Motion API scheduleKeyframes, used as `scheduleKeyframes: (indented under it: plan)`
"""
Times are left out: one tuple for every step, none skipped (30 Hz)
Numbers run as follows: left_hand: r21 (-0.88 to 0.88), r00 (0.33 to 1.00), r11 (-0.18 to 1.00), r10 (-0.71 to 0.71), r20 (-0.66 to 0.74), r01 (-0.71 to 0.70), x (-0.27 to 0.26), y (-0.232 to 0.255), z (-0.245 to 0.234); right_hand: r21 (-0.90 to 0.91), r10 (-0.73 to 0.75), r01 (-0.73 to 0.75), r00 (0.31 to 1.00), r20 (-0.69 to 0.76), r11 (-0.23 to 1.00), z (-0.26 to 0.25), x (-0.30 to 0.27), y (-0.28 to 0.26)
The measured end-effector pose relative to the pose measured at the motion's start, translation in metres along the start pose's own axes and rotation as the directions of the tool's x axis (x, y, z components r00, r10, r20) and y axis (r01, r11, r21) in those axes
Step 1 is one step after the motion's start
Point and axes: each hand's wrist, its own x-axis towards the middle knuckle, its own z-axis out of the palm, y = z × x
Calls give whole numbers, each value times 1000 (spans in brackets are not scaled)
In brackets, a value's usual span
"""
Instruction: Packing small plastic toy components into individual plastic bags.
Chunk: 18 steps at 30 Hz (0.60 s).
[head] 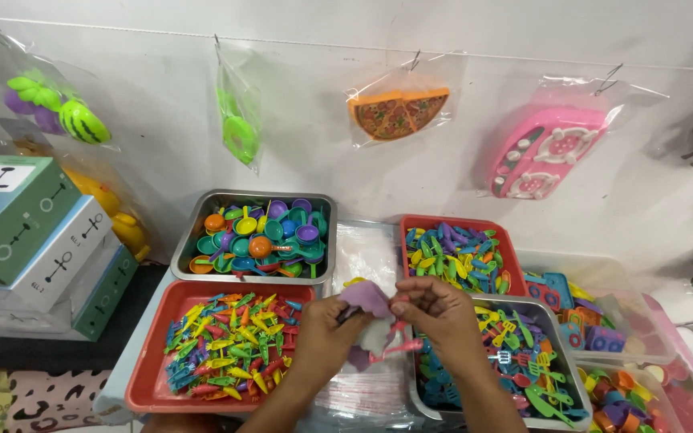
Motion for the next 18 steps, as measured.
scheduleKeyframes:
  plan:
    - [2,1000,1000,-7,1,7,3,1,-2,14,13,-13,1000,-7,1000,-2,2,-1]
    - [4,1000,1000,-14,-1,14,5,3,-3,28,27,-27,1000,-11,999,-2,3,-2]
    - [5,1000,1000,-22,-3,22,6,4,-2,42,41,-40,999,-15,998,1,3,-3]
    - [10,1000,999,-31,-2,31,5,2,-2,48,50,-49,999,-17,998,1,2,-4]
    - [-45,998,997,-64,4,65,5,0,-2,59,12,-10,999,-34,998,1,1,-4]
    - [-104,996,990,-93,12,94,6,-2,-2,65,-30,33,998,-50,997,0,1,-6]
    - [-105,995,990,-98,13,99,9,-6,-1,65,-25,28,998,-51,998,4,2,-6]
    - [-102,993,988,-115,9,115,10,-10,0,88,-38,47,994,-98,995,7,0,-7]
    - [-99,991,986,-131,5,131,11,-14,2,109,-50,66,988,-146,992,9,-2,-7]
    - [-100,991,986,-137,5,137,10,-5,3,109,-44,61,988,-146,992,12,-2,-5]
    - [-211,989,966,-143,28,146,9,3,4,73,-96,111,978,-186,991,15,-3,-3]
    - [-319,988,935,-147,51,156,8,11,5,36,-148,160,963,-223,987,18,-3,0]
    - [-319,987,934,-153,50,161,7,6,4,36,-142,154,964,-223,987,21,-6,-7]
    - [-298,993,947,-117,21,118,6,2,3,20,-147,154,971,-190,988,25,-8,-15]
    - [-276,997,958,-81,-7,75,6,-2,1,4,-151,154,976,-156,988,29,-9,-22]
    - [-276,996,958,-85,-9,79,7,-2,0,4,-147,149,977,-155,989,26,-8,-22]
    - [-263,996,964,-64,-60,46,9,-2,-1,5,-122,123,988,-99,992,24,-7,-22]
    - [-249,993,968,-39,-113,10,11,-3,-3,5,-100,100,994,-40,995,21,-5,-22]
